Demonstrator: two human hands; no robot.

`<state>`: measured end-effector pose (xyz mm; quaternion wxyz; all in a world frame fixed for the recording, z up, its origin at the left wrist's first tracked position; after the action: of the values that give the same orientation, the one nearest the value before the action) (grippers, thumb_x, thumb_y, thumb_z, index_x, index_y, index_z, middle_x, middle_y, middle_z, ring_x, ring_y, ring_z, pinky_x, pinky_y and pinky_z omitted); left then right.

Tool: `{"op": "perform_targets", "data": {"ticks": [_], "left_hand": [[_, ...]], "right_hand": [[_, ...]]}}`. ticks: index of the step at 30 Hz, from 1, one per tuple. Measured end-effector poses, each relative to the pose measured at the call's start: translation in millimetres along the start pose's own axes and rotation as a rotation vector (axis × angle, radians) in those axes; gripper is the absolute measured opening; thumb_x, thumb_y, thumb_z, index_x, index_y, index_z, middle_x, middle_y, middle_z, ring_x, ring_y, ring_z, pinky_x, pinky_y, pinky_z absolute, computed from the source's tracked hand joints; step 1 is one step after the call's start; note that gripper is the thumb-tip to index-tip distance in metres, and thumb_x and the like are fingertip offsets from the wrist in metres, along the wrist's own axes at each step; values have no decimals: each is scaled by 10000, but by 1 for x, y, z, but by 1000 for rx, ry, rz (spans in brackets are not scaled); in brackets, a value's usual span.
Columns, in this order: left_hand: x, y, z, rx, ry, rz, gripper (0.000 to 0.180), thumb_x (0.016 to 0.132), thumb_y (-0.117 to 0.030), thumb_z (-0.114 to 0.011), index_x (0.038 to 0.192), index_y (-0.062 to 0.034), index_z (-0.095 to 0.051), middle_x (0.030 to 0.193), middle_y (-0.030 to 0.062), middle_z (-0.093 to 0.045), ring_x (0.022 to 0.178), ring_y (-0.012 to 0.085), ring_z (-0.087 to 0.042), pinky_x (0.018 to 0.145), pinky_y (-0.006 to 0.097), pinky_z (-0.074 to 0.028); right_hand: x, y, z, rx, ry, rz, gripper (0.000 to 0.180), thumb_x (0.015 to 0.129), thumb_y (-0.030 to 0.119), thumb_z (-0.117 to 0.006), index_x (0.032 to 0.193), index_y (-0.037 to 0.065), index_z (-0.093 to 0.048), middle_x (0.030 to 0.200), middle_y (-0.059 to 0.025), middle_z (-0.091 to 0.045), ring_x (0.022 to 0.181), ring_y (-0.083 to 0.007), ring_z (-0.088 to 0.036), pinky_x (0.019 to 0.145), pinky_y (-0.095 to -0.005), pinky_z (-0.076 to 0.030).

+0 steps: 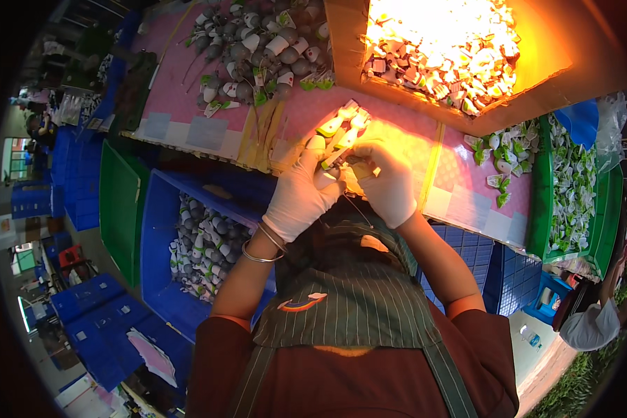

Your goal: Inspecting small components under a bright light and sorting them into bins based on appearance.

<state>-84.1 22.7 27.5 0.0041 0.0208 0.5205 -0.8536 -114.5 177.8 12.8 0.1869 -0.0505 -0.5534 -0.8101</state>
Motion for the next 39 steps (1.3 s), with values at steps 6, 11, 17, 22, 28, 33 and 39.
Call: {"op": "perform_targets", "data": {"ticks": [6,11,17,22,28,33,39], "left_hand": [[4,1,-3,-389,203,289,582,840,-145,-672,1355,-80,-410,879,34,-608,623,80,-563,565,227,-491],[3,13,-12,-260,142,-28,455,851,-104,-652,1270,-34,-490,947,73,-634,760,134,-618,664,252,-514],[1,10,-19,-358,186,-58,414,826,-106,-696,1196,3,-547,1097,138,-646,926,186,-653,811,304,-516],[8,10,-5,-206,239,73,332,852,-104,-661,1152,-18,-548,929,75,-651,770,145,-640,672,264,-521],[9,3,-3,-489,269,282,298,873,-103,-636,1137,-20,-525,808,8,-584,631,69,-569,529,204,-464],[-1,10,-7,-513,254,269,287,876,-134,-648,1118,-27,-539,790,7,-588,631,65,-570,522,202,-468],[0,7,-5,-526,273,407,277,886,-173,-648,1095,-29,-537,767,15,-601,612,72,-583,518,214,-485]], "right_hand": [[13,-2,-1,13,18,36,263,782,-37,-644,1034,38,-626,882,-56,-650,826,-133,-619,683,-277,-501],[15,-29,0,89,166,-124,255,780,-28,-646,1022,50,-630,874,-34,-646,799,-128,-607,684,-271,-489],[3,-23,7,13,250,-204,227,789,37,-672,1009,49,-617,825,-26,-624,737,-112,-561,682,-256,-475],[44,-20,45,77,141,-35,145,803,94,-702,920,33,-643,819,-47,-640,751,-132,-603,668,-273,-490],[169,-24,133,-1135,-50,-470,283,867,305,-610,960,50,-689,859,-140,-693,779,-311,-665,708,-387,-523],[200,-43,147,-1222,-49,-334,273,871,275,-604,961,30,-683,868,-163,-690,787,-321,-666,699,-384,-525],[203,-78,137,-1353,39,-126,258,875,231,-596,962,2,-673,882,-199,-685,799,-337,-669,686,-379,-528]]}}
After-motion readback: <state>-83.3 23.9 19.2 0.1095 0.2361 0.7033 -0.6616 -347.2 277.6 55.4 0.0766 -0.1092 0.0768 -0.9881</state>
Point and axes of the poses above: each hand's wrist, its own x-axis towards the middle knuckle, its own z-axis out of the back of the hand, y = z × x, the point moved 3 cm from there along x, towards the middle knuckle
